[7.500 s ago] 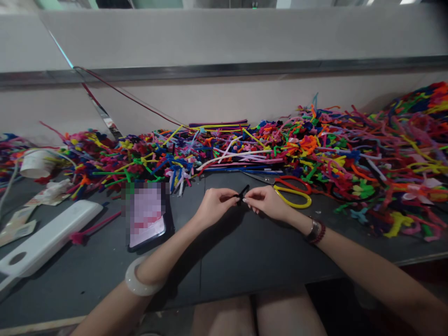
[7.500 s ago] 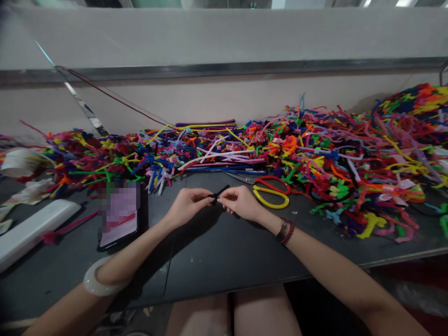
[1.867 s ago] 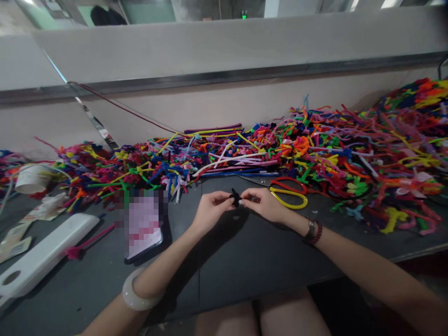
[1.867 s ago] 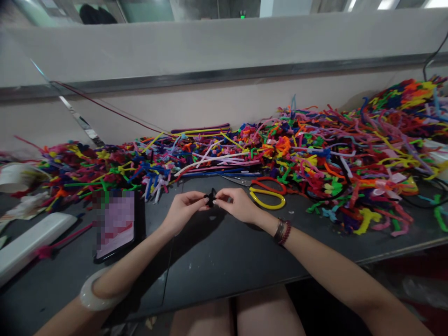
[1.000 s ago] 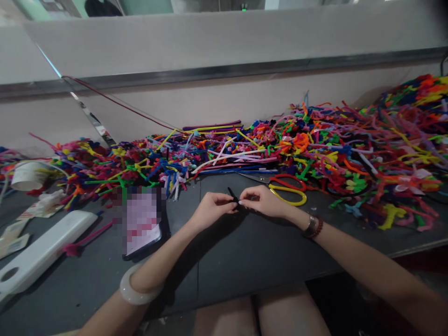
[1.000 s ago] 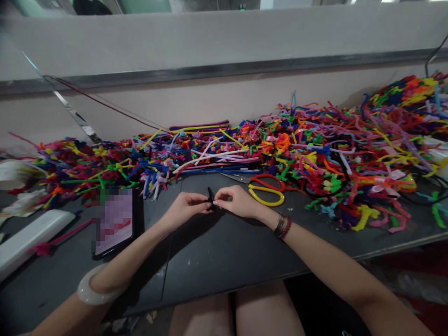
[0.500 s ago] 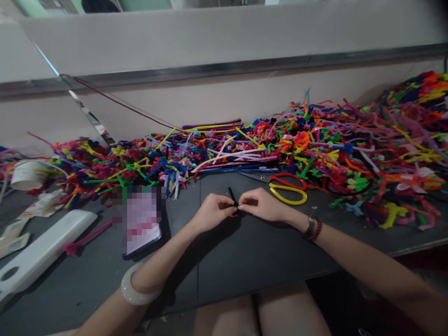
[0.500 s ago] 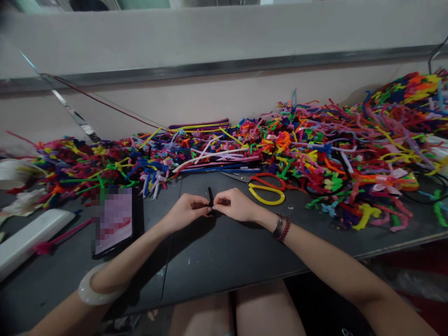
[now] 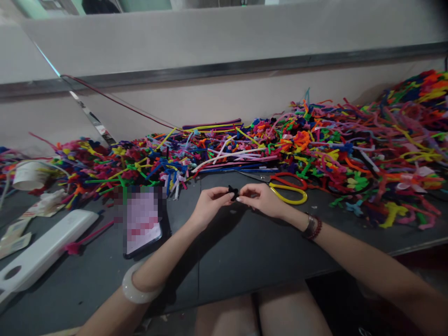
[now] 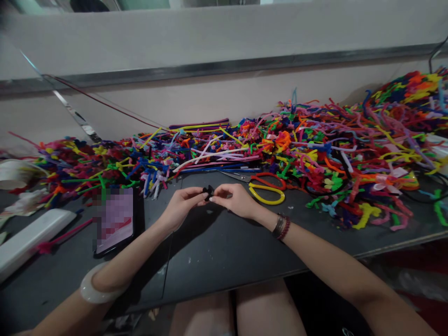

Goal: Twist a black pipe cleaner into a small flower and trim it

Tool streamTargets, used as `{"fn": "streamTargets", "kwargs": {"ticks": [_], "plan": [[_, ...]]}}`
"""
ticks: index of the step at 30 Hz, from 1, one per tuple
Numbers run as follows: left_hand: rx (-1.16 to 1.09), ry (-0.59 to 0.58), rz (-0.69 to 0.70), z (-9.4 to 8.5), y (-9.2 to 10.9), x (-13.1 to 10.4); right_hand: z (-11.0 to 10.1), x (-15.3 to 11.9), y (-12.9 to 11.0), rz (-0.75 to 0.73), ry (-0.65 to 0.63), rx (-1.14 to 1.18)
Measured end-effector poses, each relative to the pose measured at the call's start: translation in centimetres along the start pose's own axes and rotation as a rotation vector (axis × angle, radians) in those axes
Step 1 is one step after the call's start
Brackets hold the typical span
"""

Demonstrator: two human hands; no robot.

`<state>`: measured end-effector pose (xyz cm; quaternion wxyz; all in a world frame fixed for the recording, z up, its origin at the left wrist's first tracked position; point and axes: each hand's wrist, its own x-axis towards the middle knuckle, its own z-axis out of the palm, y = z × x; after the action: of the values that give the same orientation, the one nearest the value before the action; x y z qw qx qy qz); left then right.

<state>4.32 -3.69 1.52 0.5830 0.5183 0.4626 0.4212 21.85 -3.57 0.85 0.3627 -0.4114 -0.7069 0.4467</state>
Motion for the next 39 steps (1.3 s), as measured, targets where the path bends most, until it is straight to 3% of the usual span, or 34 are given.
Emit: {"fn": "streamTargets", "kwargs": {"ticks": [8,24,31,39], "plan": [[0.075,-0.028,0.003,-0.05,-0.02,-0.13,0.18,-0.15,0.09,0.03,-0.026,0.077],[0.201,-0.068,0.029,0.25,-0.1,-0.38,0.41,-0.51,0.09,-0.025,-0.03,-0.066],[0.127,-0.025,0.027,0.28,-0.14,-0.14,0.68,-0.19,0.3,0.016,-0.003,0.033],[-0.151,0.06,0.022,-0.03,-0.05,-0.01,0.43,-0.08,0.09,0.002,0.051,0.104]]}}
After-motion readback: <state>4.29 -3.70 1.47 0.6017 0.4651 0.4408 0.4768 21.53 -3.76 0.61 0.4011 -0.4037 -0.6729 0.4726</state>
